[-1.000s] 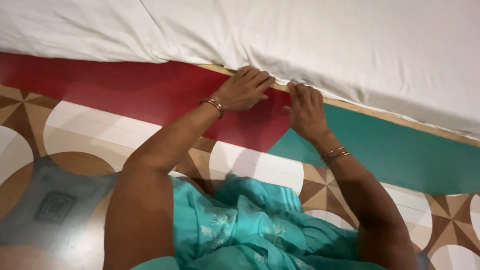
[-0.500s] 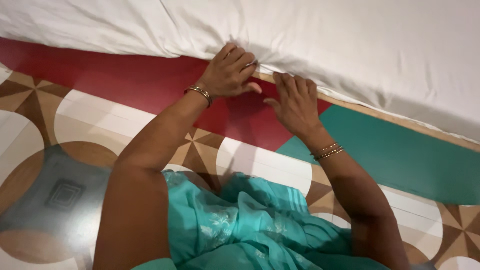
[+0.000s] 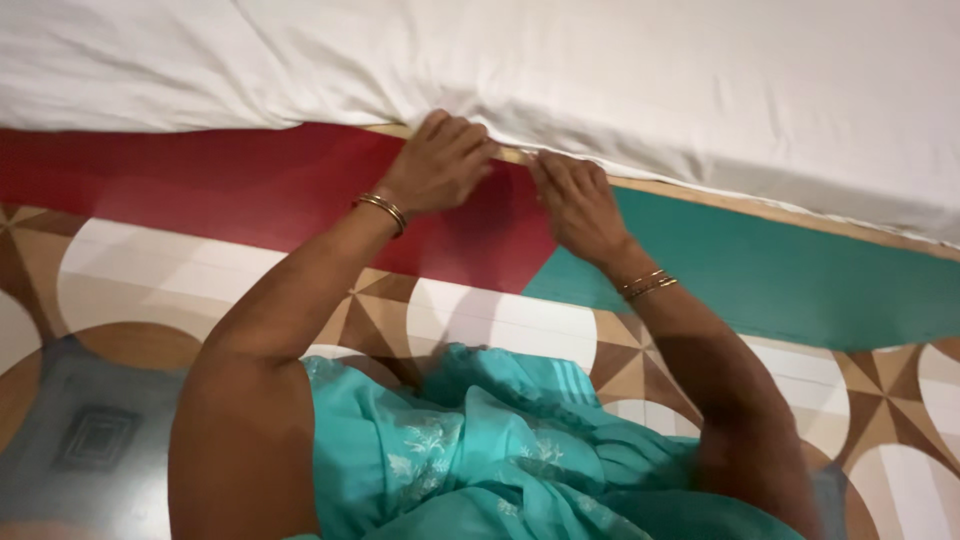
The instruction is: The person smooths and tucks a white sheet into the side of a bed frame using their hands.
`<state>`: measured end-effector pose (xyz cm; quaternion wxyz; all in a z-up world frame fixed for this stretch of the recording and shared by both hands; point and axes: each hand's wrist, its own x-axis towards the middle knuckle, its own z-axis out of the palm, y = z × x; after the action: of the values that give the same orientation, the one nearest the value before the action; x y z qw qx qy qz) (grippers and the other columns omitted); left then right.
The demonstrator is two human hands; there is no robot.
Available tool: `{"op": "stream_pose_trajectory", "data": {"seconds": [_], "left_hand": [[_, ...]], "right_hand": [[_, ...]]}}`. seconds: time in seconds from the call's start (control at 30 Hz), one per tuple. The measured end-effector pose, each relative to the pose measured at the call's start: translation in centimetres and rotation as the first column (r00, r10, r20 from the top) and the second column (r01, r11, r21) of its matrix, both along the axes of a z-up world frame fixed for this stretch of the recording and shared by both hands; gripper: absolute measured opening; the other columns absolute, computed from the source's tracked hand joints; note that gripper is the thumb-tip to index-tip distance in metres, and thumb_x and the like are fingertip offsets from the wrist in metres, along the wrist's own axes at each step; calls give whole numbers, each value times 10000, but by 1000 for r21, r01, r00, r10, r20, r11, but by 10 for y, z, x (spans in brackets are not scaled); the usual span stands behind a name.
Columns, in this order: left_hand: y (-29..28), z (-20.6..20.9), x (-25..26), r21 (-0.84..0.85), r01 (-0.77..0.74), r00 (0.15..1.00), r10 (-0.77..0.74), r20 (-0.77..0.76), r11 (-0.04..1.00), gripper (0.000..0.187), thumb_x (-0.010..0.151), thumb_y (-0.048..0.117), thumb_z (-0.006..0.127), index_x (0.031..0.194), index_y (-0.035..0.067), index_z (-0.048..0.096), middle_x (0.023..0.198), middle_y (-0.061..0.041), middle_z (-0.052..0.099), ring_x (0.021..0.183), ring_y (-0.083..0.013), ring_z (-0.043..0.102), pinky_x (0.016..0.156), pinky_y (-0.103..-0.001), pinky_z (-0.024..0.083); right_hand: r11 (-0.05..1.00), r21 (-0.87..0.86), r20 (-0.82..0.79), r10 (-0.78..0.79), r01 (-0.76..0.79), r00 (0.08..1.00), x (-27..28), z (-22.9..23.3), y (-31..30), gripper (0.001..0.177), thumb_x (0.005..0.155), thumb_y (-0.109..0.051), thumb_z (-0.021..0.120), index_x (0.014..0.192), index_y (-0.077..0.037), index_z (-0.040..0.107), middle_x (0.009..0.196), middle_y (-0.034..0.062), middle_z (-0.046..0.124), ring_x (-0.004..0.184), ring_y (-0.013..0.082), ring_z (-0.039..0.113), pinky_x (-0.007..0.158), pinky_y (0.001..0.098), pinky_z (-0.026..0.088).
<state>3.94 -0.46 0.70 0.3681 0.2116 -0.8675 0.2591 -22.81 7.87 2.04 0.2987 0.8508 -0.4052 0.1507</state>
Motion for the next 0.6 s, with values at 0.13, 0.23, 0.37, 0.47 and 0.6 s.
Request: {"op": "stream_pose_trajectory", "data": {"seconds": [0.13, 0.23, 0.37, 0.47, 0.6], "left_hand": [[13, 1, -60, 105, 114, 993, -116, 18, 988, 452, 888, 333, 750, 1242, 73, 643, 1239, -91, 581, 1161, -258, 525, 1050, -428, 375], [20, 3, -97, 131, 156, 988, -156, -11, 979, 501, 878, 367, 748, 1261, 64, 633, 1241, -83, 577, 1170, -251, 524, 1066, -429, 375], [28, 5, -122, 143, 111, 994, -109, -19, 983, 574, 904, 491, 731, 1219, 20, 632, 1193, -121, 576, 1137, -275, 521, 1039, -430, 381], [23, 6, -128, 78, 60, 998, -60, -1, 995, 563, 890, 514, 707, 1205, 51, 649, 1145, -81, 577, 1107, -247, 522, 983, -407, 392], [16, 6, -140, 121, -4, 999, -3, 54, 993, 422, 994, 495, 694, 1130, 99, 647, 1083, -53, 563, 1029, -236, 507, 919, -405, 390]], "right_hand": [[990, 122, 109, -77, 64, 991, -64, 8, 15, 474, 983, -138, 699, 1438, -51, 597, 1304, 126, 589, 1145, 286, 548, 982, 444, 442], [990, 60, 153, -135, 127, 979, -93, 18, 39, 448, 953, -172, 739, 1378, -71, 639, 1271, 115, 603, 1176, 286, 567, 994, 441, 447], [983, -6, 155, -182, 185, 971, -93, 24, 48, 464, 917, -240, 791, 1315, -44, 653, 1248, 134, 608, 1149, 295, 569, 975, 441, 443], [978, -17, 120, -205, 209, 971, -88, 23, 35, 437, 913, -271, 810, 1247, -34, 657, 1187, 135, 593, 1141, 305, 570, 1005, 451, 448], [967, 54, 174, -253, 248, 952, -87, 18, 25, 373, 971, -258, 805, 1223, -29, 654, 1165, 130, 589, 1089, 313, 556, 1008, 445, 450]]}}
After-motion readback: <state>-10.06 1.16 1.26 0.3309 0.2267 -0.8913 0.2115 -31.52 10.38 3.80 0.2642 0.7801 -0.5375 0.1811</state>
